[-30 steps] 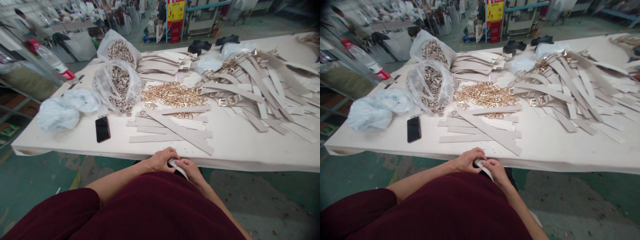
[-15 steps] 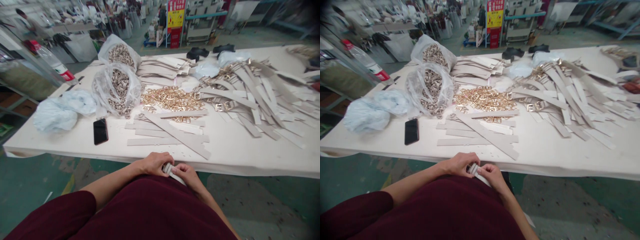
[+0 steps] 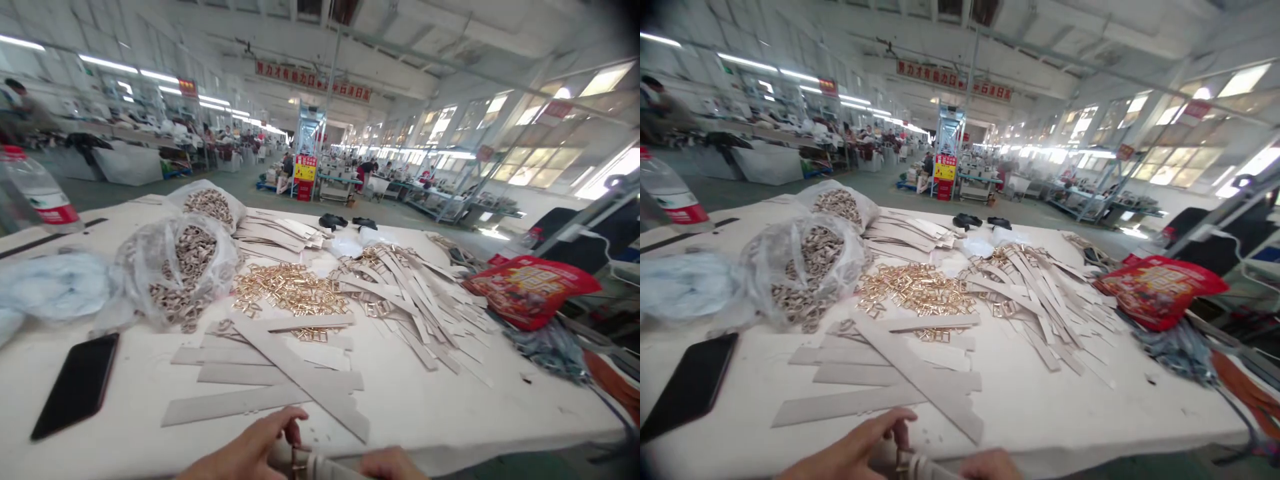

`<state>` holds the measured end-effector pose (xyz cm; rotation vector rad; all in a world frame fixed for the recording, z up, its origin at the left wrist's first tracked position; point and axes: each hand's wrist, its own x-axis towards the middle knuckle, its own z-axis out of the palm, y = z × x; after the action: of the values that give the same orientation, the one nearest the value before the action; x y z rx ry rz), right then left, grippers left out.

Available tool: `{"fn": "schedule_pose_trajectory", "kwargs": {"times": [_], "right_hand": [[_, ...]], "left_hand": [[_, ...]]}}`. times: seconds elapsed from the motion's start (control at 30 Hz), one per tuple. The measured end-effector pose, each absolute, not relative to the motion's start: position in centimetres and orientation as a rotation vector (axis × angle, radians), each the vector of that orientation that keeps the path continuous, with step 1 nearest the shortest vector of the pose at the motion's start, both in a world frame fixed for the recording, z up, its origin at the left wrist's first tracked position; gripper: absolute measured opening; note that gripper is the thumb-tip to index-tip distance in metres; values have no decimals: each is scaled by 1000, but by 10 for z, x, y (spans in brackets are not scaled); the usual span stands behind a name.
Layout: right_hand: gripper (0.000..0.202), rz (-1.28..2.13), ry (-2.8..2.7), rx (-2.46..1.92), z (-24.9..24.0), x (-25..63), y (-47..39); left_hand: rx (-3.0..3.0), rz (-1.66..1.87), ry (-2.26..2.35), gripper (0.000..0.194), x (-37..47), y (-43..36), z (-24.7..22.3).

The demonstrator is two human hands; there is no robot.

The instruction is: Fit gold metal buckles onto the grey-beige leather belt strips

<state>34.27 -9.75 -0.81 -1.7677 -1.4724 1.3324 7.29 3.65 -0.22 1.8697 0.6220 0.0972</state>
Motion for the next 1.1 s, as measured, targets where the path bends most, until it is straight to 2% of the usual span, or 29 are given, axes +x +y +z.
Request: {"fn": "schedule_pose_trajectory", "kwargs": {"times": [0.07,0.13,0.17,0.23,0.3,0.37,0.43,0.53,0.6,0.7,0.83,0.93,1.0,1.1], "right_hand": [[31,1129,-1541,-1871,37,385,-80],[38,973,-1704,-2007,89,436,-50],[38,794,-1769,-2085,113,463,-30],[36,187,-1706,-2290,150,510,18],[37,-424,-1452,-2443,166,533,64],[40,-631,-1482,-2314,159,519,98],[35,-422,-1728,-2081,130,469,115],[20,121,-2068,-1942,65,362,113],[20,245,-2239,-1952,24,298,104],[23,196,-2315,-2001,-15,241,95],[18,43,-2235,-1980,-28,223,89],[12,82,-2116,-1913,-23,227,81],[14,256,-2029,-1861,-14,233,69],[22,680,-2041,-1744,7,248,45]], "left_hand": [[1916,281,704,66,64,52,-13],[1934,421,791,52,57,62,-29],[1943,467,817,45,55,64,-36],[1988,530,823,36,51,64,-49],[2049,575,806,33,50,61,-56],[2080,607,792,32,49,57,-59],[2099,629,782,33,47,56,-60],[2146,641,747,32,43,57,-60],[2163,645,724,32,40,58,-60],[2161,649,708,32,36,57,-60],[2102,647,703,33,33,53,-62],[1908,700,754,30,32,55,-62],[1597,783,877,35,29,61,-58],[1103,912,957,58,21,73,-40]]}}
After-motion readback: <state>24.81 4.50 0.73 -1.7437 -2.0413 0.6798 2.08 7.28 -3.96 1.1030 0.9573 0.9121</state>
